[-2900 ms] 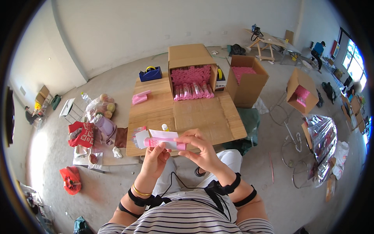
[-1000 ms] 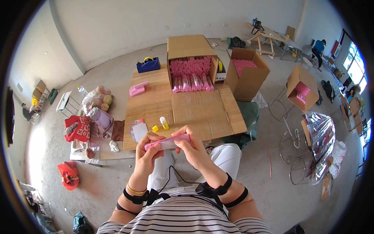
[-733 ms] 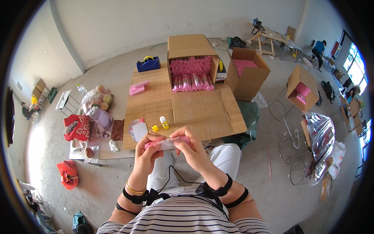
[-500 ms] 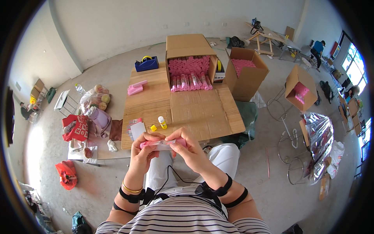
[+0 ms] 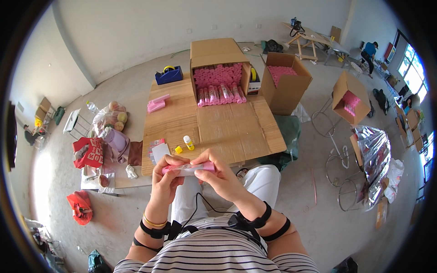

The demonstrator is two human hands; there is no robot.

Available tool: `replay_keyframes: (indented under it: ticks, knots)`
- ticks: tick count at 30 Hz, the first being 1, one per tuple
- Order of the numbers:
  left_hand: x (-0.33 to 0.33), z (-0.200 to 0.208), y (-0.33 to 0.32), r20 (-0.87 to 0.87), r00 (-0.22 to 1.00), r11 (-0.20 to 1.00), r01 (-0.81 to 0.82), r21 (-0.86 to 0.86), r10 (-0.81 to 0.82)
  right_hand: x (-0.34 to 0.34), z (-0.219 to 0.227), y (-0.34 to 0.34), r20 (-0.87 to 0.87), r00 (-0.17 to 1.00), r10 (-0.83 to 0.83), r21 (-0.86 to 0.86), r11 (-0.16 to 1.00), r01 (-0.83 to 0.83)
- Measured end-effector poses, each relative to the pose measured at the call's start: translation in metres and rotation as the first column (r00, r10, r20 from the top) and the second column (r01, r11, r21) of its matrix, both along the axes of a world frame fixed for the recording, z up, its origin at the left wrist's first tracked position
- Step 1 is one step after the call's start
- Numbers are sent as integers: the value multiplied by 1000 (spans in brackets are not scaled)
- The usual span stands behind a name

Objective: Apply glue to paper labels and wrap them around cylindrical pink products before placing them into a box.

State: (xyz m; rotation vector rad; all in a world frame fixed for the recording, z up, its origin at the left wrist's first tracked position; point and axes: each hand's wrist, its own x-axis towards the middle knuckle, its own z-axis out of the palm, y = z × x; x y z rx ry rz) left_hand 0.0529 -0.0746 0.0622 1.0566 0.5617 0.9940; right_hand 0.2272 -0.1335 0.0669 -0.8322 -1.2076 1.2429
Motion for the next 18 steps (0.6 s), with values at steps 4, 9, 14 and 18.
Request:
replay_keyframes:
  ticks: [4, 9, 14, 18]
  knots:
    - [8, 7, -2, -41, 999, 1000, -22, -8, 21, -3, -6, 2, -75, 992, -97, -48, 994, 94]
    - [11, 1, 1, -31, 999, 999, -46, -29, 45, -5, -5, 6, -252, 956, -148, -166, 980, 108]
    - [8, 3, 3, -4, 997, 997, 71, -38, -71, -2, -1, 5, -258, 953, -157, -195, 975, 107]
    - [5, 5, 3, -15, 994, 994, 107, -19, -107, 2, -1, 4, -251, 960, -122, -125, 988, 93]
